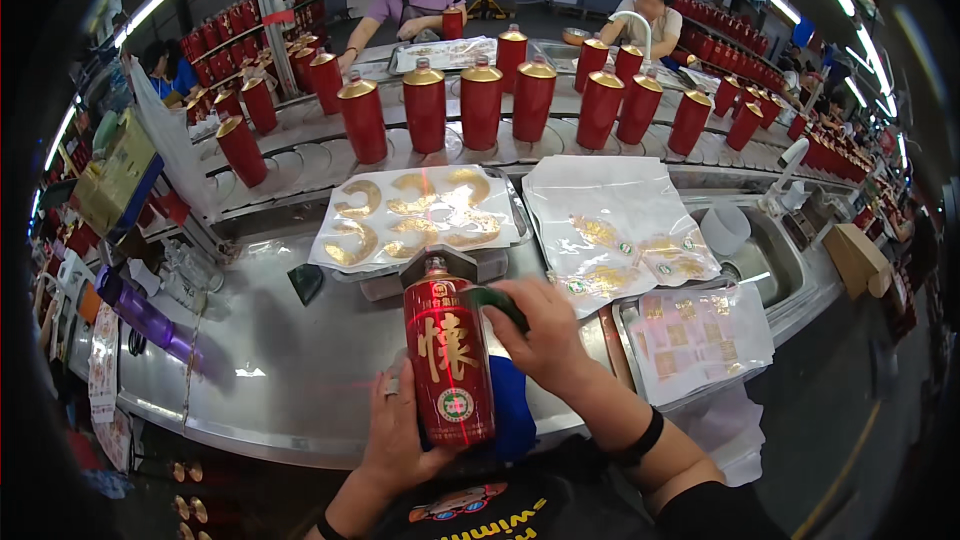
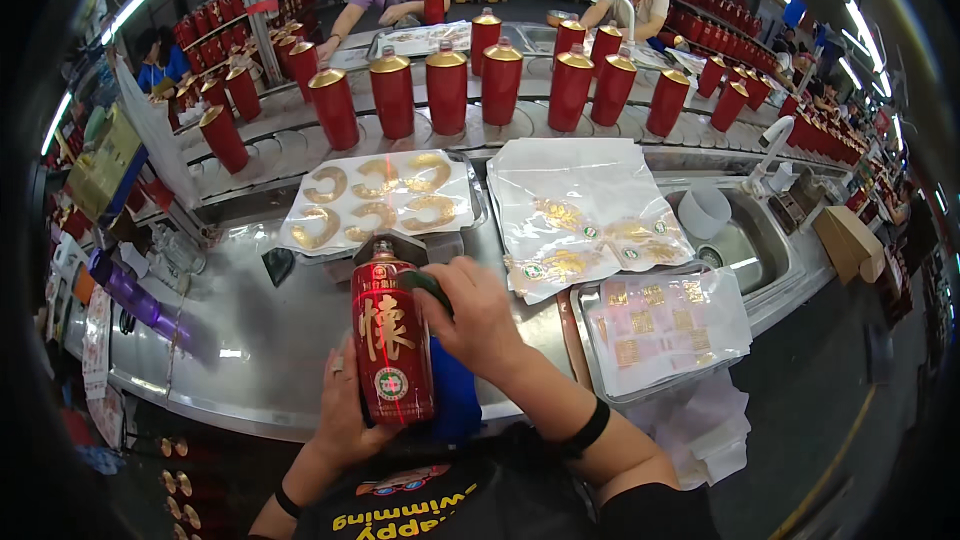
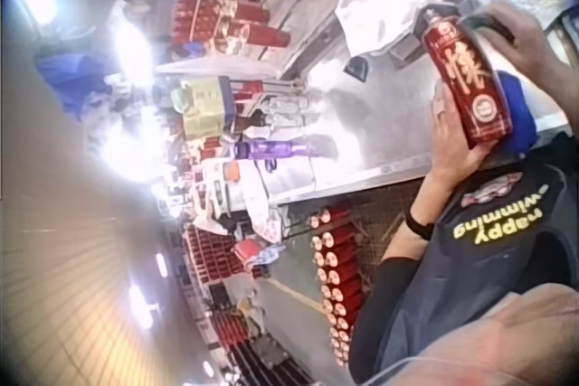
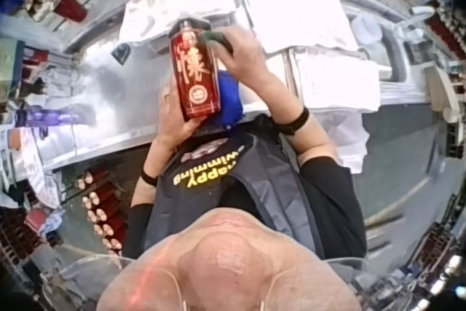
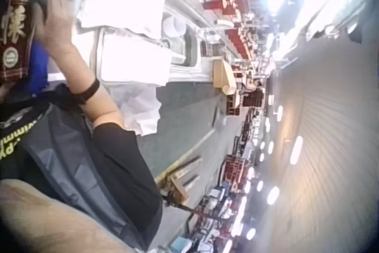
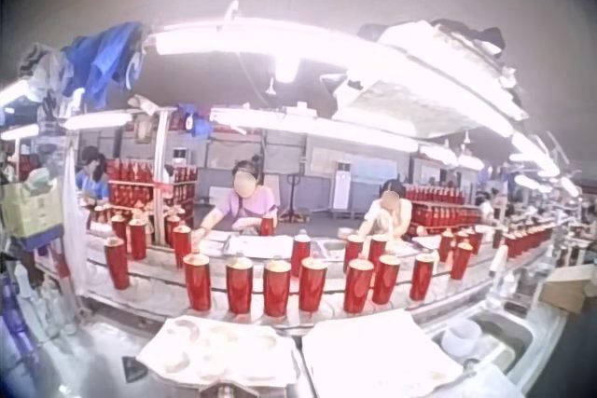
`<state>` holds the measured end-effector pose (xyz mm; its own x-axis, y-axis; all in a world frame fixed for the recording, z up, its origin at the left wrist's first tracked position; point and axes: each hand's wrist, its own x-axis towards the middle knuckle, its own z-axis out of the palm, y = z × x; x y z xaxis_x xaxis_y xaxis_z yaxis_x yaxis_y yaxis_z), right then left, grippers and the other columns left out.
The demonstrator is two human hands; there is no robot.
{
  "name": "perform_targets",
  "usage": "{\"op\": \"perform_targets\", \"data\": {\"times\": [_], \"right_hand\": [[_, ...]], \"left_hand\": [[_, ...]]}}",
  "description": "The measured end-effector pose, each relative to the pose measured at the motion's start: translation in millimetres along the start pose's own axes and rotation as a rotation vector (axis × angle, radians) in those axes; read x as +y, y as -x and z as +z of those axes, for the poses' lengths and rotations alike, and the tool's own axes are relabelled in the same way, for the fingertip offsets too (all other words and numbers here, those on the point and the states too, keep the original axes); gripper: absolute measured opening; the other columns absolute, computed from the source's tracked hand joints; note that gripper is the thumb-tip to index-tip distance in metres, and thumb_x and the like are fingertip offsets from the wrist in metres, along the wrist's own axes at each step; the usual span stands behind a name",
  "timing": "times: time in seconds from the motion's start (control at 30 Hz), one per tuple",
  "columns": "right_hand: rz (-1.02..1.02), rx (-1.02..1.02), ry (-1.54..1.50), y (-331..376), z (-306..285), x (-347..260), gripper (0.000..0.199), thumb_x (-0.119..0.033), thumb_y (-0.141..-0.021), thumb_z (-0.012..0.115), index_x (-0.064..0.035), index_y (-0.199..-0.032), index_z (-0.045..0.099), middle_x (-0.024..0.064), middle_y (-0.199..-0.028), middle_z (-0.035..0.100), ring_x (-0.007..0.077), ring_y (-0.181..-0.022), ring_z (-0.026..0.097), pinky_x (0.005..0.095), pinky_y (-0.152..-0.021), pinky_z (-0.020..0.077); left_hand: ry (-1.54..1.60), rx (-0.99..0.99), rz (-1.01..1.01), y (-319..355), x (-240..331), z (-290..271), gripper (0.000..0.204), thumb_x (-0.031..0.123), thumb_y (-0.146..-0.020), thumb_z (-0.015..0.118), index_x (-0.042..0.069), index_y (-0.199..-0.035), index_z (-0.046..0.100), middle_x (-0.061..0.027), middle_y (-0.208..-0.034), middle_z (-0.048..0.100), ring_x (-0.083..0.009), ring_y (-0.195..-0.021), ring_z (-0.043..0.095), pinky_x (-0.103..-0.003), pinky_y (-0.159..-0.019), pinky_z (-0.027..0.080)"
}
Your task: Applying decorative labels and cleaning red containers on a production line.
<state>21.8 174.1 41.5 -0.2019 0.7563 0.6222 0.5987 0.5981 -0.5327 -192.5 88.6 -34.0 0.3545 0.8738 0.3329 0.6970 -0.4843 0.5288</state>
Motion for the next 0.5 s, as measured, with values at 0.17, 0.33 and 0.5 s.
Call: {"op": "perform_targets", "data": {"times": [0.17,0.33,0.5], "right_hand": [[-0.515,-0.474,-0.406,23.8,-10.1,-3.6,0.025,-0.012,-0.074,0.074,-0.0077,-0.097,0.064,0.0105,-0.078,0.055,0.0291,-0.073,0.058,0.0387,-0.064,0.0458],[0.347,-0.11,-0.439,42.2,-8.1,5.6,0.023,-0.018,-0.09,0.066,-0.0018,-0.105,0.063,0.0128,-0.087,0.066,0.0182,-0.077,0.064,0.0305,-0.068,0.0508],[0.277,-0.359,-0.662,47.0,6.0,16.0,0.027,-0.023,-0.09,0.068,-0.0018,-0.104,0.061,0.0047,-0.078,0.065,0.0086,-0.071,0.059,0.0258,-0.062,0.048]], "left_hand": [[-0.011,0.072,0.01,0.8,-0.2,7.1,0.117,0.054,-0.072,0.074,-0.01,-0.147,0.011,-0.0299,-0.142,0.036,-0.0475,-0.131,0.034,-0.06,-0.111,0.016],[0.015,0.065,-0.013,-1.4,0.8,8.2,0.119,0.056,-0.071,0.073,-0.01,-0.147,0.01,-0.0298,-0.143,0.036,-0.0469,-0.13,0.035,-0.058,-0.112,0.016],[-0.024,0.163,0.043,-2.6,6.2,11.5,0.116,0.05,-0.074,0.076,-0.011,-0.146,0.007,-0.0299,-0.138,0.039,-0.0463,-0.126,0.039,-0.051,-0.108,0.027]]}}
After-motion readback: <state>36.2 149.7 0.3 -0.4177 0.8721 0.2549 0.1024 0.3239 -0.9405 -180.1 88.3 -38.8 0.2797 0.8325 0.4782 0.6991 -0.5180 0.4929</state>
